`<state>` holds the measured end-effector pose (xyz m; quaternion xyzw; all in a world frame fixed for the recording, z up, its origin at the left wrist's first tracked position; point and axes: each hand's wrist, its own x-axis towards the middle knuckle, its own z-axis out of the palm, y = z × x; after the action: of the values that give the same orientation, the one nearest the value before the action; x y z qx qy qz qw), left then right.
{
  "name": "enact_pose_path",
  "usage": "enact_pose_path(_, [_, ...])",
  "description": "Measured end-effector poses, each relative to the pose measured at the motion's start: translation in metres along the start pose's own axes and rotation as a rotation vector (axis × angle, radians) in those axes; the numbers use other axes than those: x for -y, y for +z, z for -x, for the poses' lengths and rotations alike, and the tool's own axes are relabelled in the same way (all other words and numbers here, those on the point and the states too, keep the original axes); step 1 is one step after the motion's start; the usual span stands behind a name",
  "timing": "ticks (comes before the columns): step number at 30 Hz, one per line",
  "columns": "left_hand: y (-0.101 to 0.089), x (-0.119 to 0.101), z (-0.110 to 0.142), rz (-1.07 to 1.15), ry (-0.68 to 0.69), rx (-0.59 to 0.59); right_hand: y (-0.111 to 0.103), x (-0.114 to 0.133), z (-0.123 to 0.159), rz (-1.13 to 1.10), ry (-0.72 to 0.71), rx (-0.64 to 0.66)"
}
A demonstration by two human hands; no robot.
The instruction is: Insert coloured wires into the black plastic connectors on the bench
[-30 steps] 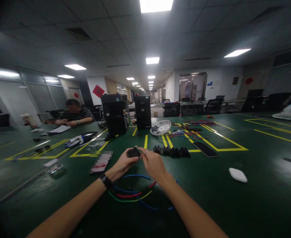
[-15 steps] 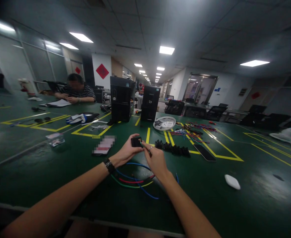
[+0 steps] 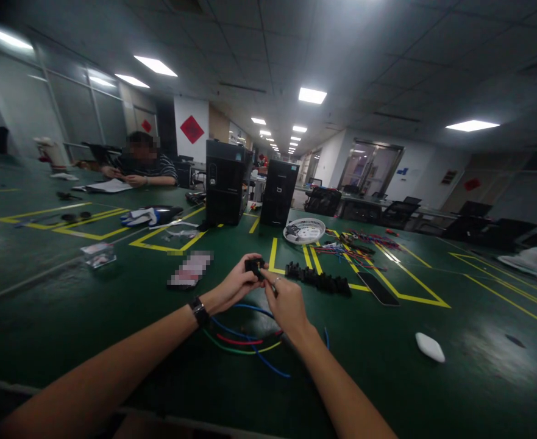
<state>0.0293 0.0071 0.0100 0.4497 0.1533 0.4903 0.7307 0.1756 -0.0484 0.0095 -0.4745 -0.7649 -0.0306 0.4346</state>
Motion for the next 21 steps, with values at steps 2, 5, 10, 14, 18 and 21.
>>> enact_pose_path(2, [-0.0010,0.0013,-0.0011,0.022,-0.004,-0.007,0.0001,-0.0006,0.0000,0.008,0.002,0.019])
enact_pose_path(5, [-0.0015,0.0012,-0.0027,0.104,-0.010,-0.039,-0.0012,-0.0007,-0.0004,0.017,0.015,0.001])
enact_pose_path(10, [-0.0031,-0.0037,-0.0051,0.196,-0.012,-0.187,-0.0054,0.0030,-0.0015,0.005,0.027,0.010])
enact_pose_path(14, [-0.0039,-0.0061,-0.0056,0.190,-0.017,-0.205,-0.0037,0.0051,-0.0009,0.012,0.012,0.074])
enact_pose_path(18, [-0.0028,-0.0054,-0.0052,0.143,-0.013,-0.208,-0.0010,0.0040,-0.0002,0.056,0.025,0.114])
enact_pose_path(21, [-0.0035,-0.0032,-0.0048,0.050,0.005,-0.200,-0.0011,0.0030,-0.0001,0.084,0.013,0.153])
